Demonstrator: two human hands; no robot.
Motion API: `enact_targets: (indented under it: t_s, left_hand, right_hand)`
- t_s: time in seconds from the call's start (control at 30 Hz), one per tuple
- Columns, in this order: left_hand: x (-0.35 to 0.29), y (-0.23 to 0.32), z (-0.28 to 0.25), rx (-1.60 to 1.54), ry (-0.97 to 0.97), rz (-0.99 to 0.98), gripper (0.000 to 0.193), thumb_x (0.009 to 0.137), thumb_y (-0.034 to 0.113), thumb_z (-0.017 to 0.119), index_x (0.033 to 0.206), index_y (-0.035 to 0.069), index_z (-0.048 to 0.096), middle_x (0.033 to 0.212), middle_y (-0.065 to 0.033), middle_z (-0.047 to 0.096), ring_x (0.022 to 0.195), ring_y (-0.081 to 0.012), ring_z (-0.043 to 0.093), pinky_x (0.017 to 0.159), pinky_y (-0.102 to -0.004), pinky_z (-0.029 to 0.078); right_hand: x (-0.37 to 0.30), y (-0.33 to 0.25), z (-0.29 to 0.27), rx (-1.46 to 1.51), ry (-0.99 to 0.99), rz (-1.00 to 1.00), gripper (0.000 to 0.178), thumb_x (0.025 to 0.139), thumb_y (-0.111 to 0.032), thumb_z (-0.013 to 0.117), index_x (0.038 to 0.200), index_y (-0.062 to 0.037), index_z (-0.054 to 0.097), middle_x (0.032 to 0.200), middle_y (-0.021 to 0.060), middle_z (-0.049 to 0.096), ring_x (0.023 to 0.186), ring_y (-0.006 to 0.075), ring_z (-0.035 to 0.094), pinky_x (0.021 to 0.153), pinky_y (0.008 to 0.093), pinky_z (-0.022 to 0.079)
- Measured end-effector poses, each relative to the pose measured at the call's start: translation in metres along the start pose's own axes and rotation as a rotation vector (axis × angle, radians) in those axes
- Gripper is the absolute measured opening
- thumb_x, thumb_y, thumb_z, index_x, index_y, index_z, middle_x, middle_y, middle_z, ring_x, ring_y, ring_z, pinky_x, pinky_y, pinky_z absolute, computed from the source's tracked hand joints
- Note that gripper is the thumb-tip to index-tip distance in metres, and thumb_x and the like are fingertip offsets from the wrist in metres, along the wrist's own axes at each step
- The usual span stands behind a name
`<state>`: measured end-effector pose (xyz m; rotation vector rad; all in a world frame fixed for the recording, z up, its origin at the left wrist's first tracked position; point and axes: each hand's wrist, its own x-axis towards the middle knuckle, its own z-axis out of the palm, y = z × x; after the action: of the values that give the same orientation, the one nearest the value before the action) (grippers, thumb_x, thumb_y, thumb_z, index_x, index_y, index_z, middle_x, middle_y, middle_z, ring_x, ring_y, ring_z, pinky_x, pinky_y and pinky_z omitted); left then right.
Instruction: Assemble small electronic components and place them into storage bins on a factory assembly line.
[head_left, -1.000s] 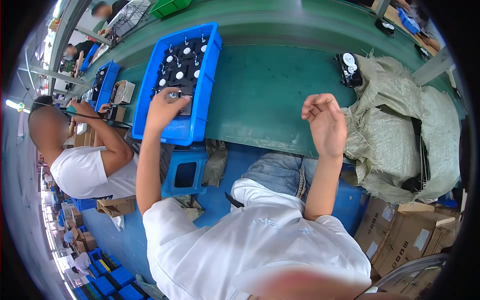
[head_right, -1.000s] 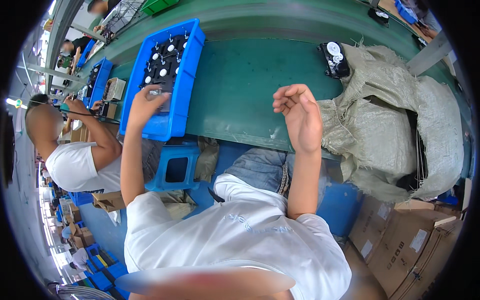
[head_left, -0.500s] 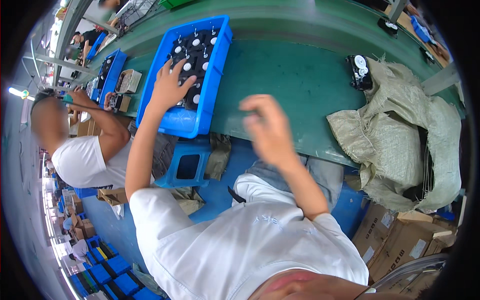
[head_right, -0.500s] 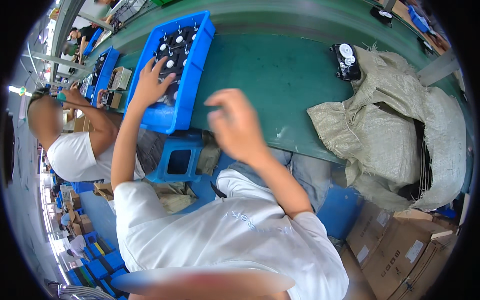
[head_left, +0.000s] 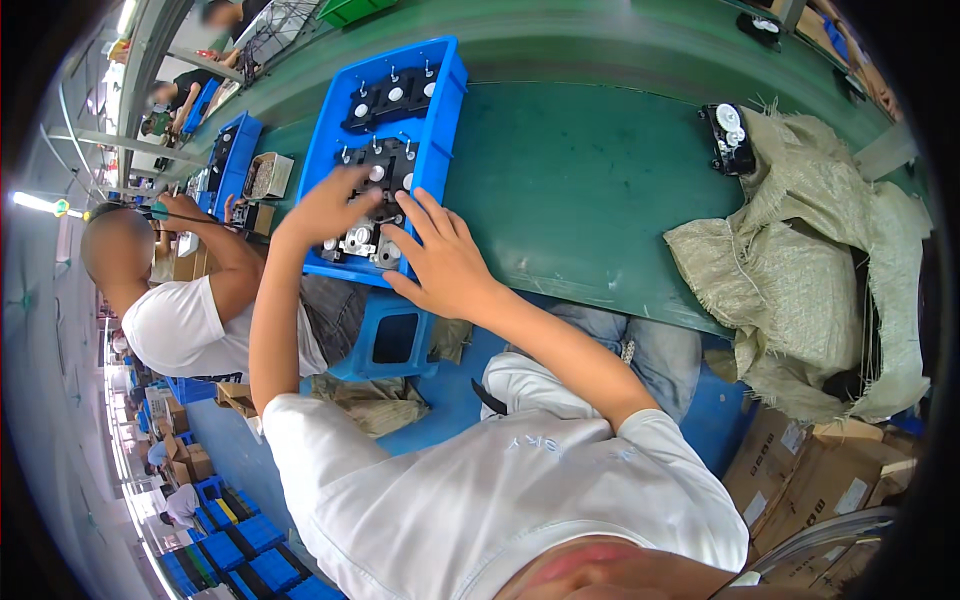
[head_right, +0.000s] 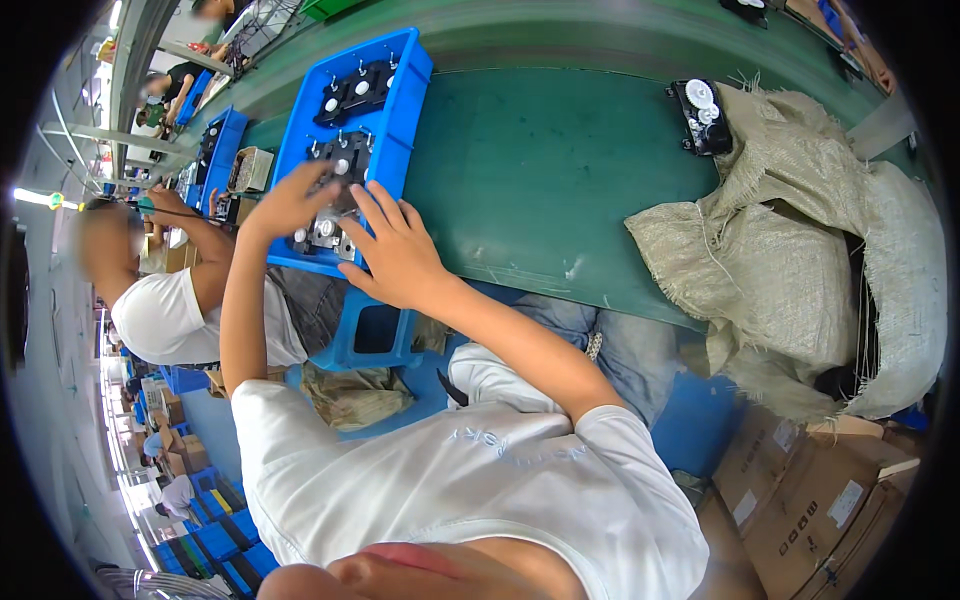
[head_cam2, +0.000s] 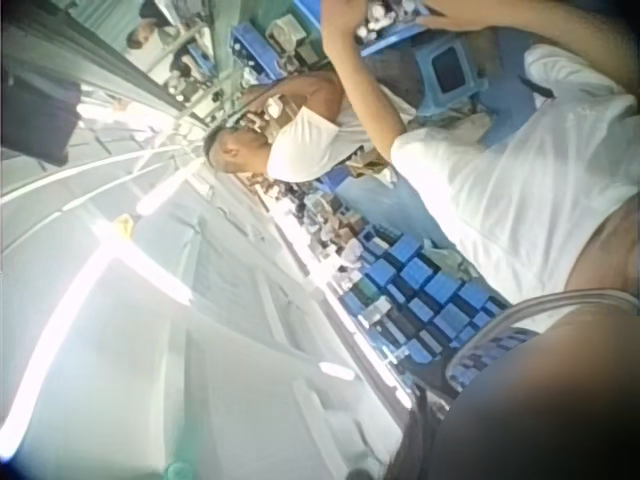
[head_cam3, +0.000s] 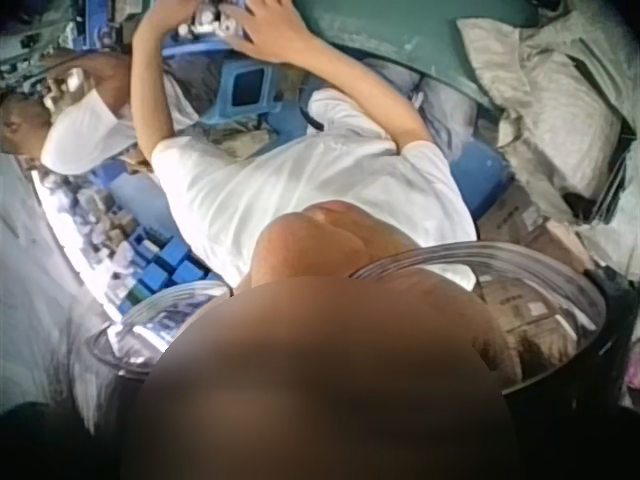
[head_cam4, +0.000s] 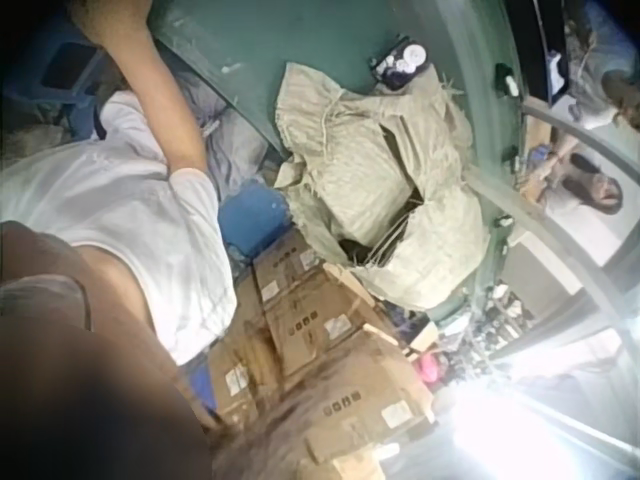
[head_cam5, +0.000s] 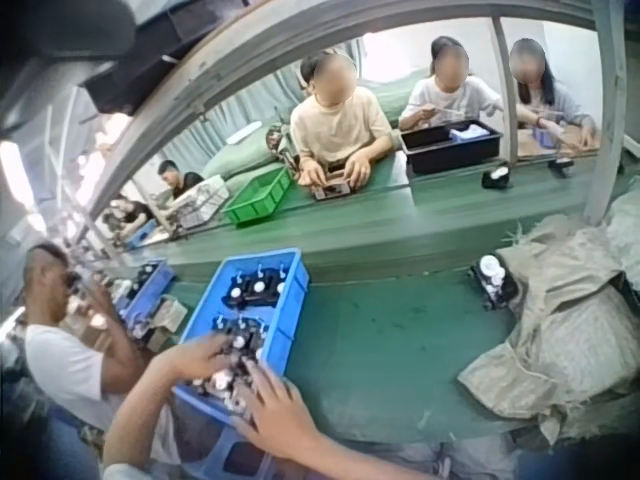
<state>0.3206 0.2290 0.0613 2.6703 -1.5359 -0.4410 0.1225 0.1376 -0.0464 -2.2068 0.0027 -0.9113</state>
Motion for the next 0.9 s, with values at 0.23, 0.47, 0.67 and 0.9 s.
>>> enact_targets:
  t_s: [0.23,0.47,0.67,0.9]
  left_hand:
    - [0.079,-0.018,0.006,0.131,0.318,0.066,0.027,0.087,0.018,0.051,0.110,0.007,0.060,0.101,-0.0154,0.058,0.087,-0.0371,0.058,0.080,-0.0429,0.048]
    - [0.094,-0.050,0.020,0.107,0.039,0.213,0.034,0.087,0.018,0.050,0.118,0.009,0.059,0.108,-0.0153,0.059,0.090,-0.0366,0.058,0.084,-0.0412,0.047]
    - [0.119,-0.044,-0.021,-0.004,0.156,0.167,0.040,0.087,0.019,0.050,0.126,0.010,0.057,0.118,-0.0173,0.059,0.097,-0.0352,0.059,0.088,-0.0406,0.047]
    - [0.203,-0.059,-0.007,-0.035,0.266,0.100,0.047,0.093,0.038,0.054,0.134,0.014,0.052,0.127,-0.0237,0.052,0.103,-0.0386,0.059,0.093,-0.0425,0.047]
  right_hand:
    - [-0.002,0.001,-0.003,0.013,-0.042,-0.025,0.046,0.087,-0.034,0.063,0.123,-0.0061,0.054,0.153,0.0191,0.029,0.144,0.0370,0.022,0.107,0.0490,0.031]
    - [0.000,0.003,-0.003,0.013,-0.039,-0.003,0.044,0.087,-0.036,0.062,0.118,-0.0063,0.056,0.152,0.0177,0.030,0.145,0.0365,0.021,0.105,0.0481,0.033]
    - [-0.002,0.003,-0.004,0.019,-0.038,0.004,0.043,0.087,-0.037,0.063,0.117,-0.0069,0.056,0.152,0.0174,0.031,0.145,0.0363,0.021,0.103,0.0474,0.035]
    - [-0.002,0.004,-0.002,0.020,-0.030,-0.011,0.042,0.087,-0.037,0.063,0.116,-0.0072,0.056,0.152,0.0173,0.031,0.145,0.0366,0.021,0.102,0.0475,0.036]
